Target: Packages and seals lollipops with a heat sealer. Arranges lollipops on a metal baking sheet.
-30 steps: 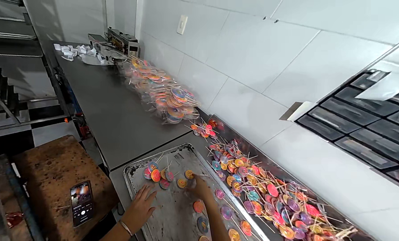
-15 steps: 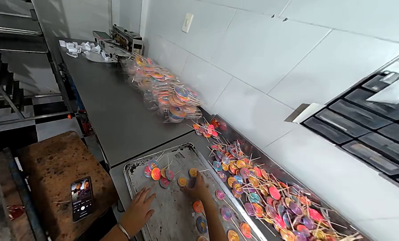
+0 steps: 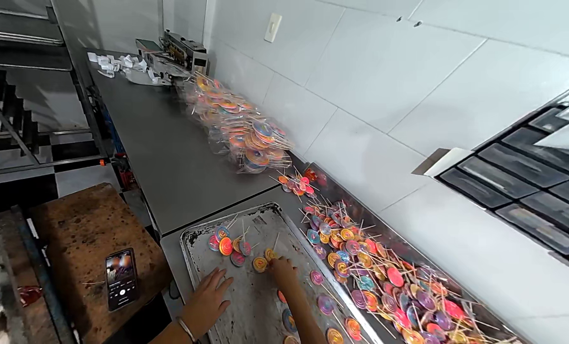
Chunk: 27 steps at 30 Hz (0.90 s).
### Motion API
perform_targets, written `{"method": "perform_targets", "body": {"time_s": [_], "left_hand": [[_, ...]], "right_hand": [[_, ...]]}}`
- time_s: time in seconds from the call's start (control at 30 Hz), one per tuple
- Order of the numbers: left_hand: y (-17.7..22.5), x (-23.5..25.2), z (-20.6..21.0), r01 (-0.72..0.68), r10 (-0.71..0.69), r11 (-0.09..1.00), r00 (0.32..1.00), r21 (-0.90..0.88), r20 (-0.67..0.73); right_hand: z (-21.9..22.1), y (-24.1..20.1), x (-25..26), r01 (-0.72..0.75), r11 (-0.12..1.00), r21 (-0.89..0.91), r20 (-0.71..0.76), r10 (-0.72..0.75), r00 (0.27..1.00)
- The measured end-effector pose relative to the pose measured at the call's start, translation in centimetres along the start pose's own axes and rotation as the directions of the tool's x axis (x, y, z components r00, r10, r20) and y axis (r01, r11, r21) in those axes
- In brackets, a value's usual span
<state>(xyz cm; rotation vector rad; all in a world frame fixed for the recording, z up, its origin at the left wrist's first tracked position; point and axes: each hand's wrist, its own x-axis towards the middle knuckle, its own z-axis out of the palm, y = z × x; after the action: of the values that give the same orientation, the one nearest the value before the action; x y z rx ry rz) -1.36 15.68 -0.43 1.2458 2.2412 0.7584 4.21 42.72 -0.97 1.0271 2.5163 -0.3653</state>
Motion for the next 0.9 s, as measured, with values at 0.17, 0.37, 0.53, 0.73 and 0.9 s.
{"method": "perform_targets", "body": {"time_s": [0.17, 0.37, 0.53, 0.73, 0.9], "left_hand": [[0.5, 0.3, -0.5, -0.16, 0.198, 0.966, 0.963, 0.205, -0.182], [2.0, -1.4, -3.5, -0.231, 0.111, 0.908, 0.938, -0.35, -0.329], [1.8, -7.8, -5.3, -0.216, -0.07, 0.616, 0.943, -0.757, -0.326], [-1.3, -14.4, -6.1, -0.109, -0.488, 0.322, 0.832, -0.941, -0.263], [-6.7, -20.2, -4.1, -0.054, -0.195, 0.957, 0.606, -0.285, -0.771]], "right_hand": [[-1.3, 0.1, -3.3, 0.213, 0.977, -0.028, -0.119, -0.215, 0.969], [-1.7, -3.3, -11.1, 0.839, 0.52, -0.16, -0.396, -0.813, 0.428], [-2.2, -7.6, -11.4, 0.825, 0.334, -0.457, -0.471, -0.877, 0.094], [0.5, -15.5, -14.1, 0.79, 0.164, -0.59, -0.355, -0.932, -0.072], [3.4, -22.2, -15.5, 0.911, -0.02, -0.411, -0.298, -0.942, -0.156]]}}
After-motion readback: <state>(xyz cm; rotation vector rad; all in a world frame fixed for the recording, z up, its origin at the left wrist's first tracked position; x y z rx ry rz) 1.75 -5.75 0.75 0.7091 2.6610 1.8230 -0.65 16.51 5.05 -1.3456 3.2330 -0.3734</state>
